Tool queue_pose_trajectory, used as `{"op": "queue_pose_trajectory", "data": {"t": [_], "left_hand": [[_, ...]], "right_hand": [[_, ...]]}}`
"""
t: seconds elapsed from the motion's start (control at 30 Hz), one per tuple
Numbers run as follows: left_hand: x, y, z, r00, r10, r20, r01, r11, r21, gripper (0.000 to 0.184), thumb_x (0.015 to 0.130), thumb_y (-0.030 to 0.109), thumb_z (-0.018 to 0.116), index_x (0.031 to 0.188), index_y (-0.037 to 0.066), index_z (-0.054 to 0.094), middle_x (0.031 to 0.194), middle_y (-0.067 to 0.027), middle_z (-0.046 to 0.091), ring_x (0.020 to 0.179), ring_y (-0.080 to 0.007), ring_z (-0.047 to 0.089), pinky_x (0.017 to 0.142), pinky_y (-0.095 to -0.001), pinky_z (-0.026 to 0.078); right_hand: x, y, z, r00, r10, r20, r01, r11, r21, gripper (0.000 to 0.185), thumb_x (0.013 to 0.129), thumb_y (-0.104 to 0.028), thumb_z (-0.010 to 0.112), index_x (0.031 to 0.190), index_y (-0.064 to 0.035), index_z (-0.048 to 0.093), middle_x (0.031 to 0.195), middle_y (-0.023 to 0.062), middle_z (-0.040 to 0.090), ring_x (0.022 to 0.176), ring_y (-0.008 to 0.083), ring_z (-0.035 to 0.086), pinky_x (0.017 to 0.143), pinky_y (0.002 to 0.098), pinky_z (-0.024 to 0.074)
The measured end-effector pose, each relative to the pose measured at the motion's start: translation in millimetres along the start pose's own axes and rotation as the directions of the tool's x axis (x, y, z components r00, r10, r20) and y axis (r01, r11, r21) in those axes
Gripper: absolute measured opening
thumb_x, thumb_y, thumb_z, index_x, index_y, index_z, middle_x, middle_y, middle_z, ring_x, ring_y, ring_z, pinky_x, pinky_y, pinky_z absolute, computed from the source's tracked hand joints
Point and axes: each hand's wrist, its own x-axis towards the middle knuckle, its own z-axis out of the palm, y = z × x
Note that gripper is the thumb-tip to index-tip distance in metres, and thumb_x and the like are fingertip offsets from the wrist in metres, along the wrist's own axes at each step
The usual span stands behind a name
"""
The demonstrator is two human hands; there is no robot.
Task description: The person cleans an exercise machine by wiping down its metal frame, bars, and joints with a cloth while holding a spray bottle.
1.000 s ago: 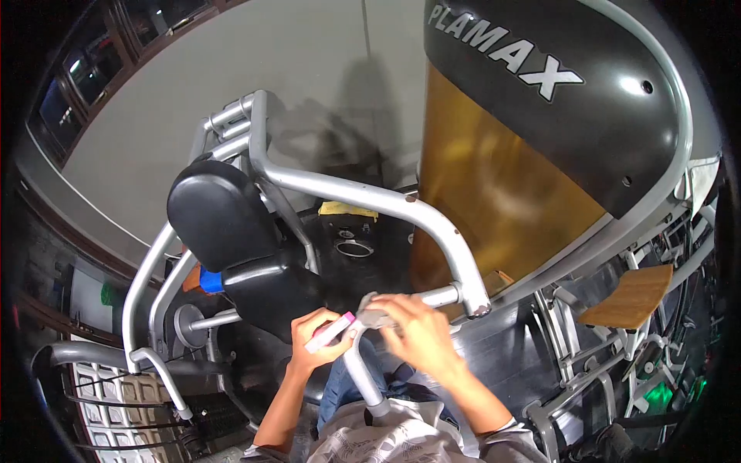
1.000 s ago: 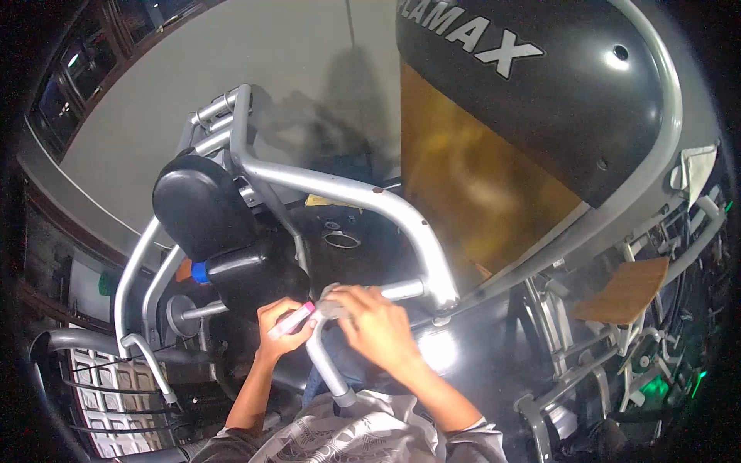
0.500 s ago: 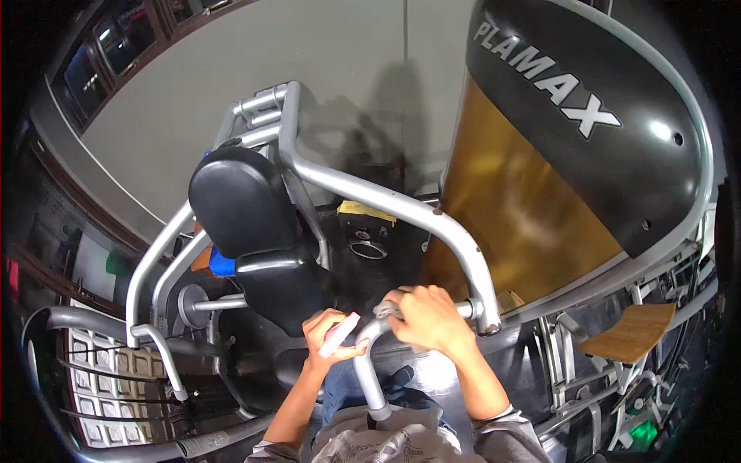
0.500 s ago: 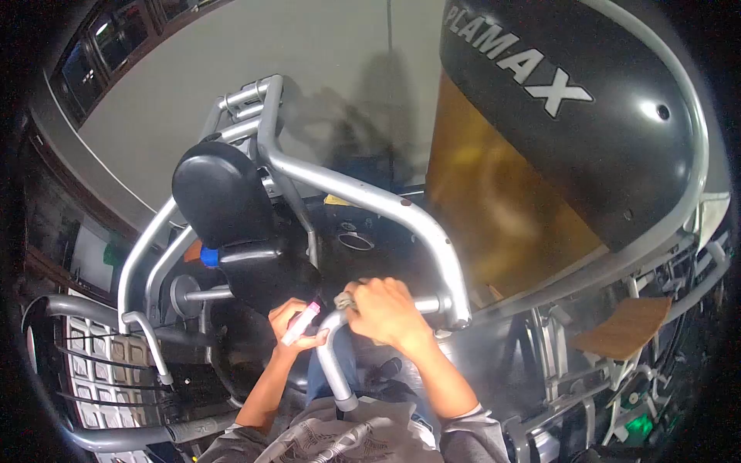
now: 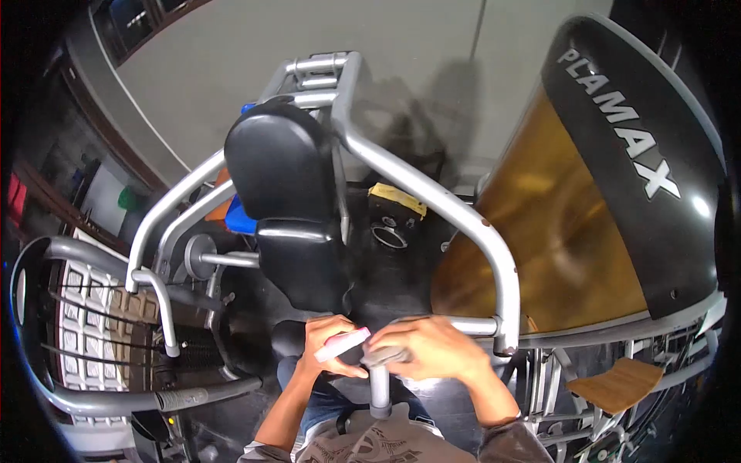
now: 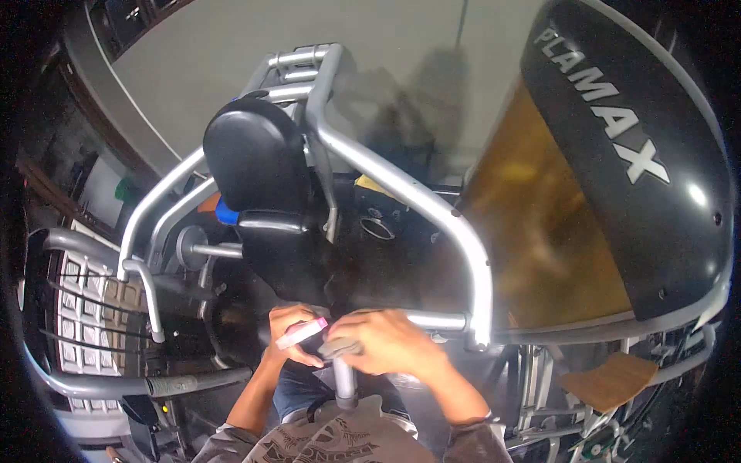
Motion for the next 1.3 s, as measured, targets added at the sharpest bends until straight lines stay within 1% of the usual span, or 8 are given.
{"op": "queue_pose_trajectory", "data": {"t": [0.13, 0.33, 0.53, 0.77, 0.93, 1.1, 1.17, 1.3], "left_hand": [[-11.6, -4.0, -5.5, 0.997, -0.062, -0.052, 0.057, 0.995, -0.087, 0.059, 0.056, 0.046, 0.093, 0.085, 0.000, 0.069, 0.074, -0.0096, 0.067, 0.063, -0.0218, 0.066, 0.059, -0.0299, 0.051], [-28.3, 2.0, -12.4, 0.978, -0.190, -0.082, 0.182, 0.978, -0.102, 0.038, 0.071, 0.033, 0.087, 0.082, 0.001, 0.069, 0.072, -0.0075, 0.067, 0.056, -0.0153, 0.063, 0.052, -0.0262, 0.047], [-48.8, 18.6, -14.3, 0.973, -0.155, -0.168, 0.134, 0.982, -0.131, 0.025, 0.080, 0.022, 0.081, 0.078, 0.000, 0.069, 0.074, -0.0090, 0.069, 0.060, -0.0166, 0.066, 0.057, -0.0275, 0.050], [-84.2, 62.0, -28.8, 0.957, -0.167, -0.236, 0.144, 0.983, -0.115, 0.019, 0.081, 0.015, 0.077, 0.078, -0.002, 0.069, 0.073, -0.0095, 0.070, 0.062, -0.0173, 0.067, 0.059, -0.0276, 0.052], [-105.7, 93.8, -32.2, 0.942, -0.225, -0.249, 0.181, 0.966, -0.186, 0.017, 0.082, 0.013, 0.076, 0.079, -0.003, 0.069, 0.074, -0.0092, 0.071, 0.061, -0.0159, 0.065, 0.058, -0.0269, 0.050], [-122.8, 109.7, -32.5, 0.925, -0.284, -0.252, 0.240, 0.952, -0.191, 0.018, 0.086, 0.016, 0.074, 0.081, -0.002, 0.071, 0.073, -0.0080, 0.070, 0.061, -0.0122, 0.064, 0.057, -0.0256, 0.048], [-122.2, 112.4, -31.7, 0.922, -0.291, -0.257, 0.243, 0.948, -0.205, 0.020, 0.086, 0.017, 0.074, 0.081, -0.002, 0.071, 0.072, -0.0076, 0.070, 0.060, -0.0115, 0.063, 0.056, -0.0256, 0.047], [-122.9, 110.4, -26.4, 0.892, -0.383, -0.239, 0.313, 0.906, -0.285, 0.018, 0.088, 0.015, 0.073, 0.081, -0.001, 0.071, 0.070, -0.0042, 0.067, 0.057, -0.0082, 0.060, 0.054, -0.0228, 0.045]], "right_hand": [[-24.1, 1.6, -22.4, 0.924, 0.257, -0.284, -0.307, 0.940, -0.148, 0.029, 0.078, -0.018, 0.074, 0.107, -0.0149, 0.073, 0.114, 0.0018, 0.072, 0.094, 0.0246, 0.072, 0.079, 0.0362, 0.0586], [-30.7, -7.0, 20.0, 0.886, 0.121, -0.447, -0.268, 0.921, -0.282, 0.039, 0.075, -0.017, 0.076, 0.113, -0.0188, 0.071, 0.117, -0.0026, 0.070, 0.093, 0.0201, 0.069, 0.075, 0.0341, 0.0588], [-32.0, -15.8, 74.5, 0.953, -0.029, -0.301, -0.035, 0.978, -0.206, 0.050, 0.071, -0.013, 0.077, 0.119, -0.0243, 0.069, 0.123, -0.0088, 0.067, 0.096, 0.0179, 0.066, 0.076, 0.0315, 0.0600], [-42.8, 11.9, 79.9, 0.663, -0.031, -0.748, -0.223, 0.946, -0.237, 0.044, 0.070, -0.001, 0.070, 0.112, -0.0114, 0.073, 0.119, 0.0063, 0.071, 0.106, 0.0261, 0.067, 0.095, 0.0360, 0.0529], [-24.5, -7.2, 126.7, 0.339, 0.221, -0.914, -0.185, 0.969, 0.166, 0.036, 0.077, 0.001, 0.068, 0.112, -0.0013, 0.072, 0.116, 0.0156, 0.071, 0.112, 0.0281, 0.067, 0.099, 0.0356, 0.0495], [-39.4, -0.8, 148.9, 0.364, 0.546, -0.755, -0.165, 0.835, 0.525, 0.026, 0.087, -0.006, 0.071, 0.111, 0.0025, 0.072, 0.101, 0.0061, 0.074, 0.095, 0.0125, 0.067, 0.090, 0.0285, 0.0502], [-49.2, 14.3, 143.6, 0.502, 0.606, -0.617, -0.113, 0.753, 0.648, 0.026, 0.089, -0.011, 0.072, 0.112, 0.0021, 0.072, 0.100, 0.0036, 0.073, 0.093, 0.0098, 0.064, 0.087, 0.0261, 0.0494], [-42.1, 12.8, 138.5, 0.382, 0.558, -0.737, 0.089, 0.771, 0.630, 0.024, 0.090, -0.012, 0.072, 0.110, 0.0018, 0.070, 0.099, 0.0044, 0.072, 0.090, 0.0096, 0.063, 0.083, 0.0261, 0.0495]]}}
